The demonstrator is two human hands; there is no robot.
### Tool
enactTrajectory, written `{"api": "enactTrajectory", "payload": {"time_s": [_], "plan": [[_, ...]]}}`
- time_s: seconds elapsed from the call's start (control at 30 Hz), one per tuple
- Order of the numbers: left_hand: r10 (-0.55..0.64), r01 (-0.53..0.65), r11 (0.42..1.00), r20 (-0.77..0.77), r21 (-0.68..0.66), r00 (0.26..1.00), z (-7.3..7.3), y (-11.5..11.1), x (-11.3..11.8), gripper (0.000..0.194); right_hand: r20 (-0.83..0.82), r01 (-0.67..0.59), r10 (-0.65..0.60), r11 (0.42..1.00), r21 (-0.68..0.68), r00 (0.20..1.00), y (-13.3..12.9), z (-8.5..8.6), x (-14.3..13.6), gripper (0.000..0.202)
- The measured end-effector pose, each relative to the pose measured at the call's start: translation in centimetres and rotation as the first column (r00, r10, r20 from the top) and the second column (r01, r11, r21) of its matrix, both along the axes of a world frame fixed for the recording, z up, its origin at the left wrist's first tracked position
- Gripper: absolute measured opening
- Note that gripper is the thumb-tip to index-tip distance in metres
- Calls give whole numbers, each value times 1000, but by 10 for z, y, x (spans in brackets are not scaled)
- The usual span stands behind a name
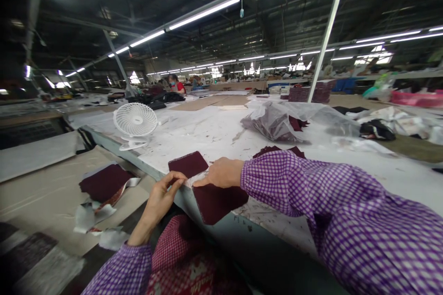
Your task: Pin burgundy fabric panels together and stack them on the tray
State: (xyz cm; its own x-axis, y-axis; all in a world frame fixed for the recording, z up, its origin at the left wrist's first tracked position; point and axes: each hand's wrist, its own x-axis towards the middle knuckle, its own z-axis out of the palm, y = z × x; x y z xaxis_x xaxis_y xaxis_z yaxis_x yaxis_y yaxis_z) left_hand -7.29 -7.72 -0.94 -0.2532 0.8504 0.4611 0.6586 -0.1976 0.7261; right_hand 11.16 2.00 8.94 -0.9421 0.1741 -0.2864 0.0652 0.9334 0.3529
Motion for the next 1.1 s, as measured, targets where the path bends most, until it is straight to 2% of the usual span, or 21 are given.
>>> {"api": "enactTrajectory", "payload": {"time_s": [0.07,0.17,0.23,0.3,0.4,0.5,0.6,0.77,0.83,0.9,1.0,1.1], "plan": [[94,-94,995,-6,24,996,0,4,-3,15,-81,-8,8,1000,1,997,4,-9,4,57],[97,-94,995,-166,26,981,3,11,-5,15,-213,95,-101,995,-41,972,14,-17,10,50],[51,-58,998,-270,-20,962,4,16,-7,16,-237,178,-214,970,-166,948,23,-19,13,49],[21,-47,997,-345,-68,938,6,20,-8,17,-213,221,-302,916,-336,929,31,-19,14,46],[8,-64,991,-434,-115,901,9,22,-8,19,-205,206,-343,846,-492,917,40,-20,12,35],[27,-122,982,-527,-147,849,14,23,-4,20,-266,95,-274,840,-535,924,44,-20,14,18],[60,-197,968,-619,-155,783,18,25,2,22,-285,31,-265,779,-626,921,49,-11,28,14],[77,-282,949,-771,-137,632,20,31,10,23,-182,138,-434,609,-781,883,64,18,81,25],[82,-294,948,-802,-119,592,20,34,11,26,-161,190,-488,593,-782,858,76,26,108,30],[99,-303,947,-797,-110,596,21,35,10,26,-147,272,-542,616,-739,828,90,29,133,34],[146,-304,947,-714,-99,685,23,33,12,23,-144,495,-672,657,-569,727,112,24,163,37],[122,-214,973,-597,-86,793,24,27,23,17,-210,701,-772,634,-328,600,122,19,174,42]]}}
